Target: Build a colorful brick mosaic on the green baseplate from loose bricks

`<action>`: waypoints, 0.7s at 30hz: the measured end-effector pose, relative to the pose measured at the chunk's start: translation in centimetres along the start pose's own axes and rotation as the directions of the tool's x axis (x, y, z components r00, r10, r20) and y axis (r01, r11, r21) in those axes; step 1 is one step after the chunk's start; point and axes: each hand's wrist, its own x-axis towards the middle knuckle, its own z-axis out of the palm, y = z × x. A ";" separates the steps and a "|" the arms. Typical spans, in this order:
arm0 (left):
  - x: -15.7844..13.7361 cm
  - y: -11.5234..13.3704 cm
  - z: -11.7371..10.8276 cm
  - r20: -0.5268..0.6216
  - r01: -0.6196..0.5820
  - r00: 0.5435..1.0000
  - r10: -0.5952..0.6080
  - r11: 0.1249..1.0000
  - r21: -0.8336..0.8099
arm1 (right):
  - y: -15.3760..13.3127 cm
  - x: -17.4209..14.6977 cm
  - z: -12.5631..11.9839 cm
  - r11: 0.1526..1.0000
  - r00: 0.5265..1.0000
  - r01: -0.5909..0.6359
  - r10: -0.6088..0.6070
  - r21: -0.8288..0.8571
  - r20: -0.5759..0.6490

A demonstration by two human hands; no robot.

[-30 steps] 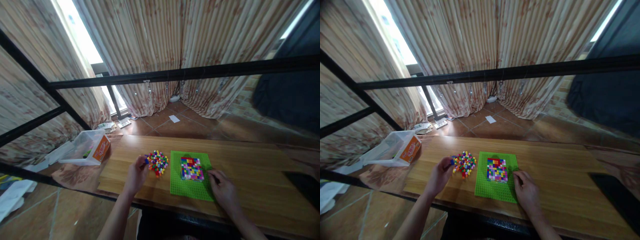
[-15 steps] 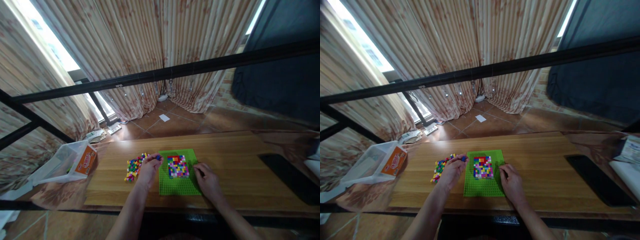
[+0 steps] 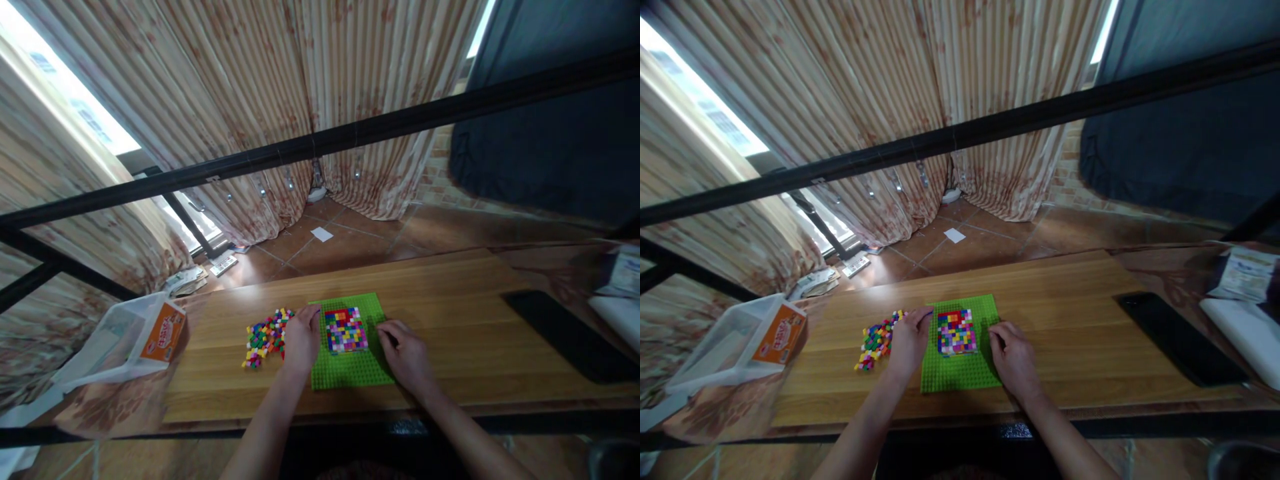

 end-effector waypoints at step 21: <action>-0.6 0.1 1.1 -0.004 -0.094 0.995 0.096 0.985 0.147 | 0.1 0.0 0.1 1.000 1.000 0.003 -0.003 -0.007 0.000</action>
